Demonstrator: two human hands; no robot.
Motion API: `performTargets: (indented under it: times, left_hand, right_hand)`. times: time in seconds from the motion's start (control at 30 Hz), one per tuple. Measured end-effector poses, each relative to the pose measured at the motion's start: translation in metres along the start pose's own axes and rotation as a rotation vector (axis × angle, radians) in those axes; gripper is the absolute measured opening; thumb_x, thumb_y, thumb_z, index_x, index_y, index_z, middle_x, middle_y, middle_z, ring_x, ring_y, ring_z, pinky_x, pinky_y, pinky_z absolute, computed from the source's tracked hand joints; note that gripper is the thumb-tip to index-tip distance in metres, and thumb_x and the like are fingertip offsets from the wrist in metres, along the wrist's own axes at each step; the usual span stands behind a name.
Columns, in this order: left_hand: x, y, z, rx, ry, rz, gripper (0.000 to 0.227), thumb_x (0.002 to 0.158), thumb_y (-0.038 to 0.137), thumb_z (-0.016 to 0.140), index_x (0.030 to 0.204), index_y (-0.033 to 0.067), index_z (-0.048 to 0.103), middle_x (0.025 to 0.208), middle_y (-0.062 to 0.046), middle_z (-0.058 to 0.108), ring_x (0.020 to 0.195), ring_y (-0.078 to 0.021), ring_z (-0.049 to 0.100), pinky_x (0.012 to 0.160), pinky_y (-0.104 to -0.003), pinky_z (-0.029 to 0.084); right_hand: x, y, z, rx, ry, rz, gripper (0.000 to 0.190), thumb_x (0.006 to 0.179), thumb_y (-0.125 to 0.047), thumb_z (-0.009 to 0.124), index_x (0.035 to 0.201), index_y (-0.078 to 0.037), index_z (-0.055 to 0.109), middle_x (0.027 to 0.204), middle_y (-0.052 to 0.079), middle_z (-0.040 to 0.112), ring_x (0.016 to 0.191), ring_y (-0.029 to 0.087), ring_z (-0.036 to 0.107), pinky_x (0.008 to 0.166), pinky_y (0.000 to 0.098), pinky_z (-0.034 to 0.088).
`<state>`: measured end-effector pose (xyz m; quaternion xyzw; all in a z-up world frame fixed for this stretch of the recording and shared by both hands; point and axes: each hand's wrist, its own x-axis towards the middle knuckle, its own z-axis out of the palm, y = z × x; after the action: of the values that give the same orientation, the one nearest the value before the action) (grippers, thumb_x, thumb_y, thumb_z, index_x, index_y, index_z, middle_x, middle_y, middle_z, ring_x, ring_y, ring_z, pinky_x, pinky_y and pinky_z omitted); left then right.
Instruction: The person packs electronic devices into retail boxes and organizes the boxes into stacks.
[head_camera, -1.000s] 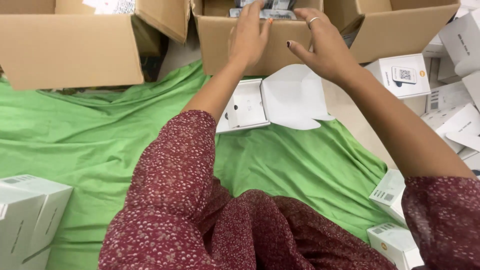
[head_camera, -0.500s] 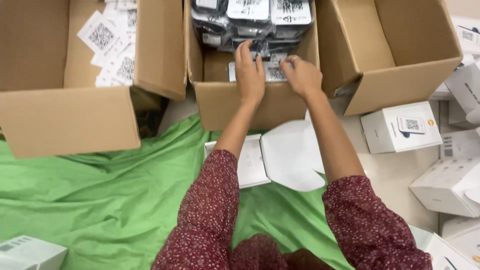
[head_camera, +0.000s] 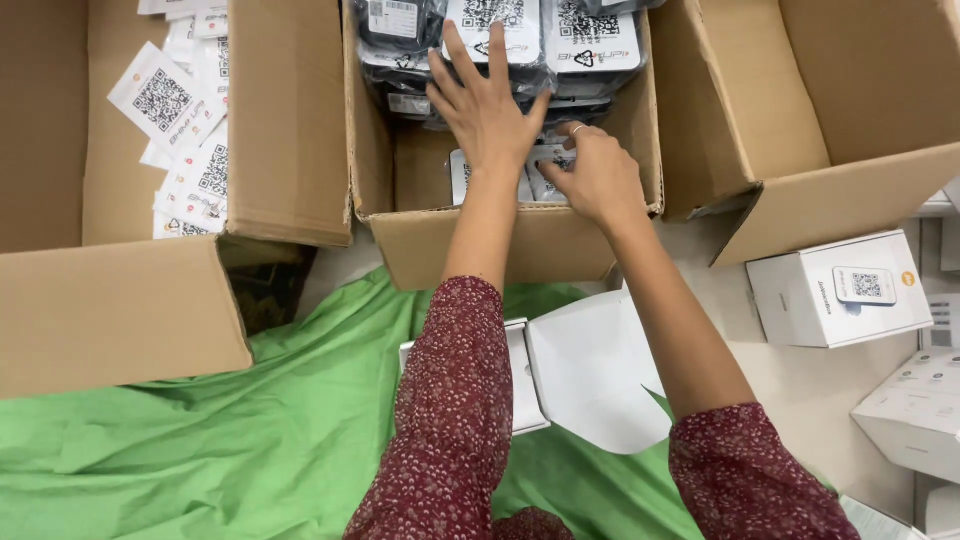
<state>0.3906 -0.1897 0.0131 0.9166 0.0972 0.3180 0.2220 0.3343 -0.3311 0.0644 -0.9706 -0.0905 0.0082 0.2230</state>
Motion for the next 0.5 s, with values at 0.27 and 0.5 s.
performTargets:
  times: [0.27,0.5]
  left_hand:
    - [0.02,-0.005,0.002,0.023,-0.002,-0.076,0.097,0.065,0.05,0.09,0.147,0.0265,0.045,0.157,-0.021,0.025,0.133,-0.0448,0.041,0.103,-0.063,0.04]
    - [0.03,-0.008,0.01,0.159,0.074,0.003,0.091,0.061,0.052,0.091,0.14,0.0268,0.054,0.149,-0.014,0.039,0.125,-0.0436,0.048,0.099,-0.066,0.039]
  right_hand:
    - [-0.005,-0.008,-0.003,0.038,-0.075,0.065,0.049,0.086,-0.042,0.077,0.122,-0.009,0.071,0.104,0.009,0.077,0.095,0.026,0.074,0.083,0.0413,0.056]
    - [-0.009,-0.018,-0.006,0.075,0.086,0.033,0.038,0.09,-0.041,0.075,0.113,-0.011,0.077,0.091,0.003,0.079,0.08,0.019,0.076,0.07,0.0367,0.058]
